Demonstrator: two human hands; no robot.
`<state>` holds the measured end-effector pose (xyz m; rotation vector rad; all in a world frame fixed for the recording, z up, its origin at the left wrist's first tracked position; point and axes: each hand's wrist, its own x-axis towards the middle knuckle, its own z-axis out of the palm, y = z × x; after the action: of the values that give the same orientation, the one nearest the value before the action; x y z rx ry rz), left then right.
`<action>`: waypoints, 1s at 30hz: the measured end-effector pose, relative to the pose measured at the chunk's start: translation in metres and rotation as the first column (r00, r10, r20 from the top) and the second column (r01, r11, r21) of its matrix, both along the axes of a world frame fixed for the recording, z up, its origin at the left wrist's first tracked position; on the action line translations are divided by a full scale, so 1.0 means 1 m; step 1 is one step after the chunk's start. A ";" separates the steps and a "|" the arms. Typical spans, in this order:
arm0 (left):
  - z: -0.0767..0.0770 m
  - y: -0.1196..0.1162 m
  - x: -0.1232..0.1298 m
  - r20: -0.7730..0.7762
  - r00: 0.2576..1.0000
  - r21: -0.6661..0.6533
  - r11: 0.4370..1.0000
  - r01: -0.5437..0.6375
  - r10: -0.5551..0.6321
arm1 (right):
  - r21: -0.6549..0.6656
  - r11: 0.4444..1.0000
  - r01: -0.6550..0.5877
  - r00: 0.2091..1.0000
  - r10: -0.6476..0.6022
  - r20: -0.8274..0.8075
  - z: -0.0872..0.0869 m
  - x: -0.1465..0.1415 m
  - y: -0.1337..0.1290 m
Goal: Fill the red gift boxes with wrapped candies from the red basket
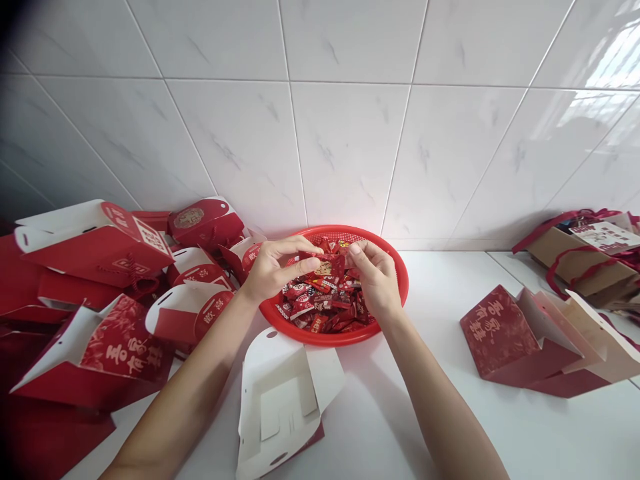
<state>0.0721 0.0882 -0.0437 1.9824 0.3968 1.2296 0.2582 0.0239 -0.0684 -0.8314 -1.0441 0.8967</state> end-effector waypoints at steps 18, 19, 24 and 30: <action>-0.002 0.003 0.000 -0.019 1.000 -0.070 0.998 0.011 -0.012 | 0.041 0.999 -0.029 0.996 0.033 -0.083 0.004 -0.002 0.000; -0.002 0.003 0.000 -0.020 1.000 -0.070 0.997 0.014 -0.016 | 0.038 0.999 -0.015 0.998 0.017 -0.057 0.003 -0.002 0.000; -0.002 0.003 0.000 -0.037 0.999 -0.060 0.998 0.012 -0.014 | 0.006 0.999 0.036 0.999 -0.036 0.009 -0.001 -0.005 0.001; -0.002 0.003 -0.001 -0.027 0.999 -0.085 0.996 0.015 -0.018 | -0.071 0.997 -0.004 1.000 0.006 0.023 0.000 -0.003 0.002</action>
<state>0.0716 0.0916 -0.0454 1.9282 0.4385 1.1576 0.2547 0.0256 -0.0684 -0.9010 -1.0396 0.9350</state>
